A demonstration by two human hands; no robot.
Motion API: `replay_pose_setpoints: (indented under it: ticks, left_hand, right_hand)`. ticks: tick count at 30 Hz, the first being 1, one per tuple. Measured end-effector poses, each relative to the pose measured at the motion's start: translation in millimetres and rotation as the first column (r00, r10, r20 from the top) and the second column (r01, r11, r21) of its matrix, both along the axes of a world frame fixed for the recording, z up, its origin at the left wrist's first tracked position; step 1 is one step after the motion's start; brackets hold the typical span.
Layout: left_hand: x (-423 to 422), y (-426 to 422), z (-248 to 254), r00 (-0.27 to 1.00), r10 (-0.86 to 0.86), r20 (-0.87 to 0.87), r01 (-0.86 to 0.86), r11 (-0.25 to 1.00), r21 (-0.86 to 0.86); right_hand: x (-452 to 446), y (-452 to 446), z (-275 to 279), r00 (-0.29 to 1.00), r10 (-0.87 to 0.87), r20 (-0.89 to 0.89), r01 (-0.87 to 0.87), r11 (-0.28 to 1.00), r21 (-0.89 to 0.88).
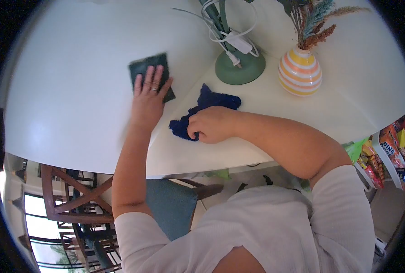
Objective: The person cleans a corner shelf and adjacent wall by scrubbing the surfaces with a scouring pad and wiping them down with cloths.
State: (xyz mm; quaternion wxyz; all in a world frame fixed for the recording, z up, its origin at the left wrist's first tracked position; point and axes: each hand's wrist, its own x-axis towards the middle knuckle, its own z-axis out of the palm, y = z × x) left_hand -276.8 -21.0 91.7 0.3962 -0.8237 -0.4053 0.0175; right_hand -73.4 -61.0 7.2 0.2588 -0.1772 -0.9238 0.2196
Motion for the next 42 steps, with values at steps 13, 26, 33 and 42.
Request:
replay_pose_setpoints:
  ticks: [13,26,33,42]
  left_hand:
    - [11,2,-41,0.963,0.063,-0.263,-0.084,0.994,-0.070]
    - [17,16,-41,0.978,0.018,-0.207,-0.056,0.982,-0.179]
    - [30,15,-27,0.993,0.085,-0.081,-0.086,0.996,0.002]
    - [28,21,-56,0.996,0.040,-0.081,-0.045,0.997,-0.066]
  right_hand:
    - [2,1,-3,1.000,0.015,0.006,-0.015,0.999,-0.029]
    - [7,0,-6,0.946,-0.302,0.118,0.287,0.949,0.128]
    - [9,0,-5,0.932,-0.311,0.184,0.298,0.950,0.095]
    - [11,6,-10,0.949,-0.269,0.167,0.256,0.962,0.096]
